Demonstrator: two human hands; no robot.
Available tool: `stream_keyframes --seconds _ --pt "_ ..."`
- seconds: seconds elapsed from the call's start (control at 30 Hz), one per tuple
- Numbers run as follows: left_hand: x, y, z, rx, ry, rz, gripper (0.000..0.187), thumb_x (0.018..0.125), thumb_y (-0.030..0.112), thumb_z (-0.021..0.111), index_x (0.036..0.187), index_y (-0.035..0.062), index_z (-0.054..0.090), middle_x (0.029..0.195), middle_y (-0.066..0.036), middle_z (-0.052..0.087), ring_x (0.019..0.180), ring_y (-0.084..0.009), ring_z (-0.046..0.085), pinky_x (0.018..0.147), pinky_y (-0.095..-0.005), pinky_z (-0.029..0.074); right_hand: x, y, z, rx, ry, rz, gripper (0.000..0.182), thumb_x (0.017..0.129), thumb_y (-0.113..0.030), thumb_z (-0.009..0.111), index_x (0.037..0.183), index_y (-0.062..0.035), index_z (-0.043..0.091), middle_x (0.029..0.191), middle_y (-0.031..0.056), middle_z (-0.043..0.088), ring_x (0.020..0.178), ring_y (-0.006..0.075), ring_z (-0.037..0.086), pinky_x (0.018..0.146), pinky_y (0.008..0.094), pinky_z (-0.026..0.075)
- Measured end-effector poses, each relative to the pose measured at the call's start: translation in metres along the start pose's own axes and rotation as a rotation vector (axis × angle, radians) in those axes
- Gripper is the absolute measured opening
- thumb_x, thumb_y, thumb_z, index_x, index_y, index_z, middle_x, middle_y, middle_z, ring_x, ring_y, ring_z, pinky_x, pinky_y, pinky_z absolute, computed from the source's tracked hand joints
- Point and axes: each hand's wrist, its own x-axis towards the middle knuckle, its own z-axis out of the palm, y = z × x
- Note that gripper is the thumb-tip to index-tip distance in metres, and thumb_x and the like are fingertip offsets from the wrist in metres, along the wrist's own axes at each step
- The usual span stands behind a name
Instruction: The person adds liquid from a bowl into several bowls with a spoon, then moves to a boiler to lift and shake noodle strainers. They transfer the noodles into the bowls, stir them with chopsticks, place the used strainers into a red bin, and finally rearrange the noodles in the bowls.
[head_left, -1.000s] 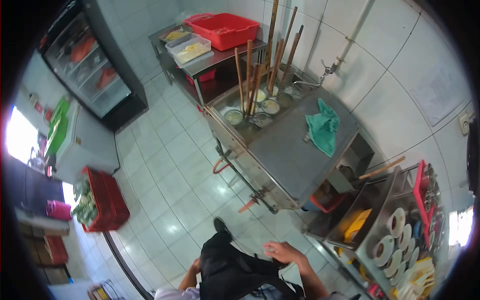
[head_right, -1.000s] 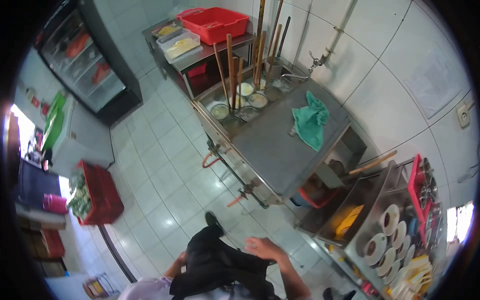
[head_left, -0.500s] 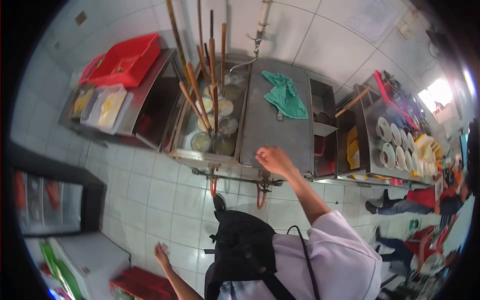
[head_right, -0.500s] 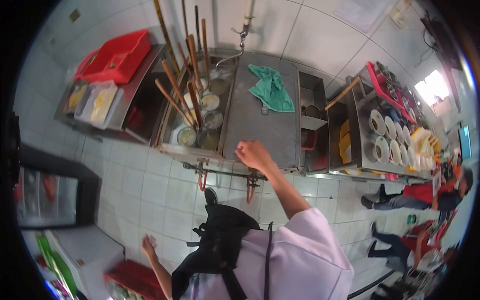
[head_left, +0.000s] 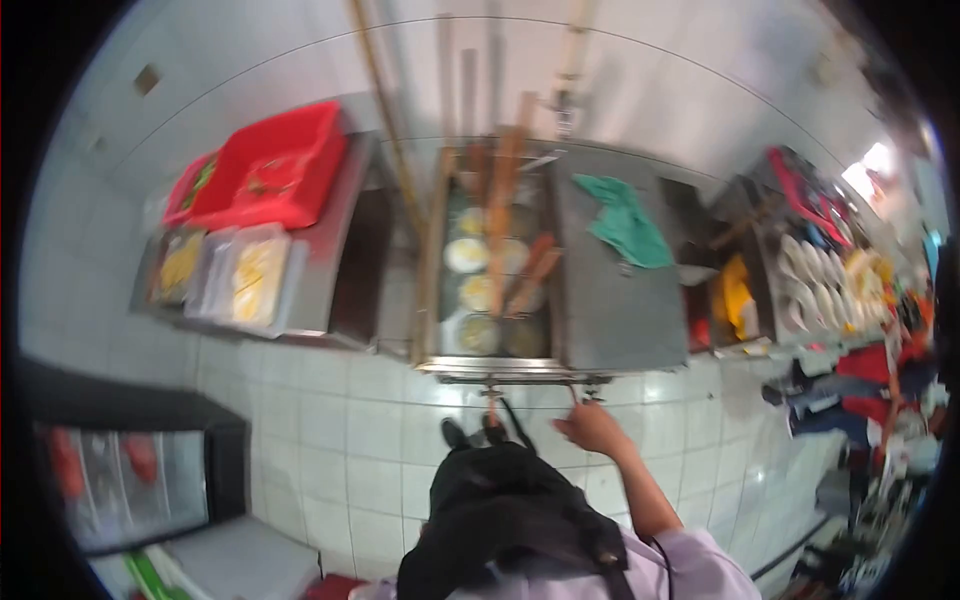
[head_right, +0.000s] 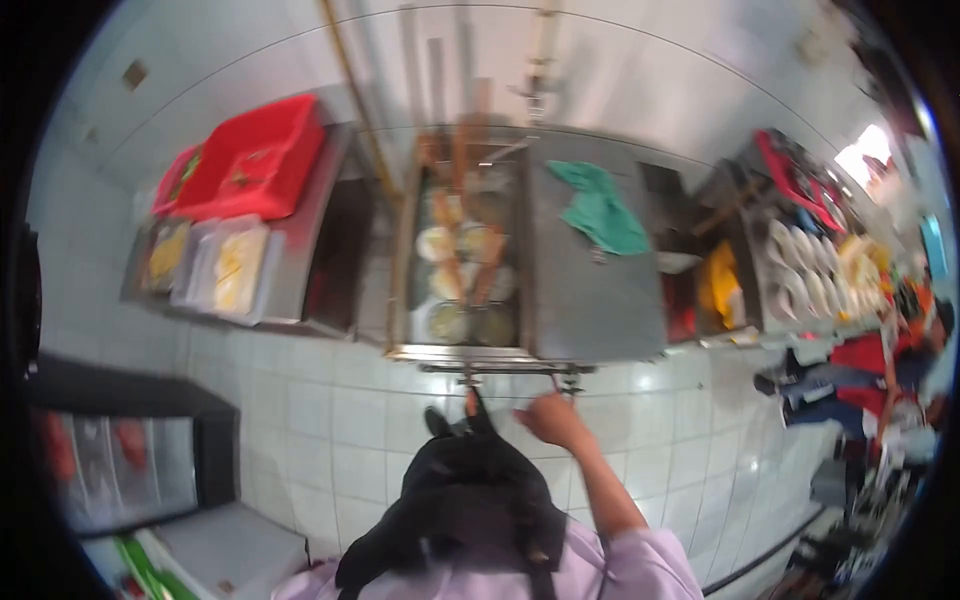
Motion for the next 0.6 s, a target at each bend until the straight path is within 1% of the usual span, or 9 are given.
stream_keyframes --seconds 0.03,0.1,0.17,0.2,0.27,0.33,0.47,0.53,0.6 --pt "0.004 -0.011 -0.007 0.088 -0.017 0.020 0.033 0.082 0.034 0.041 0.080 0.0074 0.061 0.082 -0.012 0.063 0.079 -0.0291 0.060 0.068 -0.0426 0.047 -0.006 0.004 -0.004 0.046 -0.102 0.150 0.042 0.085 -0.034 0.051 0.059 -0.0029 0.060 0.064 0.0161 0.059 0.058 0.0350 0.056 0.060 0.0452 0.044" --pt "0.058 -0.012 -0.039 0.265 -0.096 0.077 0.035 0.080 0.034 0.041 0.073 0.0077 0.064 0.078 -0.012 0.063 0.079 -0.0303 0.060 0.069 -0.0446 0.046 -0.020 0.044 0.038 -0.230 -0.090 0.171 0.032 0.081 -0.032 0.055 0.072 -0.0023 0.063 0.070 0.0178 0.061 0.065 0.0353 0.058 0.065 0.0427 0.047" --pt "0.121 0.030 -0.104 -0.151 0.159 0.116 0.031 0.081 0.026 0.040 0.072 0.0098 0.065 0.077 -0.008 0.064 0.076 -0.0259 0.061 0.071 -0.0402 0.047 -0.028 0.041 0.036 -0.224 -0.133 0.332 0.033 0.080 -0.032 0.056 0.075 -0.0006 0.062 0.072 0.0205 0.061 0.072 0.0364 0.058 0.068 0.0422 0.047" --pt "0.149 0.047 -0.135 -0.005 0.193 0.267 0.023 0.080 0.020 0.047 0.080 0.0048 0.064 0.079 -0.007 0.066 0.073 -0.0171 0.063 0.065 -0.0328 0.048 -0.038 0.046 0.043 -0.135 -0.157 0.331 0.029 0.079 -0.031 0.058 0.079 -0.0024 0.062 0.073 0.0187 0.061 0.074 0.0351 0.059 0.069 0.0410 0.048" --pt "0.169 0.129 -0.191 -0.403 0.179 0.093 0.030 0.089 0.023 0.040 0.085 0.0021 0.061 0.077 -0.008 0.065 0.071 -0.0148 0.062 0.062 -0.0278 0.045 -0.067 0.050 0.038 -0.037 -0.180 0.372 0.026 0.077 -0.029 0.060 0.083 -0.0042 0.063 0.073 0.0169 0.062 0.076 0.0338 0.059 0.070 0.0399 0.048" --pt "0.170 0.209 -0.228 -0.441 0.186 0.077 0.028 0.089 0.022 0.041 0.088 0.0009 0.060 0.075 -0.007 0.064 0.070 -0.0146 0.061 0.061 -0.0262 0.044 -0.064 0.044 0.011 0.445 -0.273 0.689 0.021 0.076 -0.025 0.062 0.085 -0.0063 0.063 0.075 0.0154 0.063 0.073 0.0287 0.062 0.067 0.0362 0.049" --pt "0.183 0.280 -0.235 -0.562 0.250 0.265 0.025 0.089 0.020 0.043 0.085 -0.0008 0.057 0.071 -0.007 0.061 0.069 -0.0136 0.059 0.059 -0.0247 0.043 -0.082 0.127 0.000 0.240 0.045 0.604 0.018 0.078 -0.022 0.059 0.086 -0.0065 0.064 0.069 0.0140 0.064 0.060 0.0223 0.064 0.060 0.0326 0.050" --pt "0.190 0.286 -0.218 -0.719 0.352 0.290 0.026 0.090 0.021 0.041 0.084 -0.0002 0.056 0.069 -0.005 0.058 0.067 -0.0131 0.058 0.059 -0.0240 0.042 -0.076 0.144 -0.043 0.248 0.213 0.701 0.020 0.077 -0.022 0.058 0.085 -0.0051 0.063 0.070 0.0146 0.064 0.065 0.0284 0.063 0.064 0.0373 0.049" --pt "0.192 0.283 -0.197 -0.750 0.432 0.275 0.028 0.091 0.022 0.040 0.083 0.0001 0.055 0.067 -0.004 0.056 0.063 -0.0125 0.055 0.058 -0.0232 0.042 -0.064 0.188 -0.081 0.086 0.426 0.492 0.023 0.076 -0.020 0.060 0.093 -0.0044 0.062 0.081 0.0185 0.063 0.079 0.0307 0.062 0.068 0.0388 0.049"
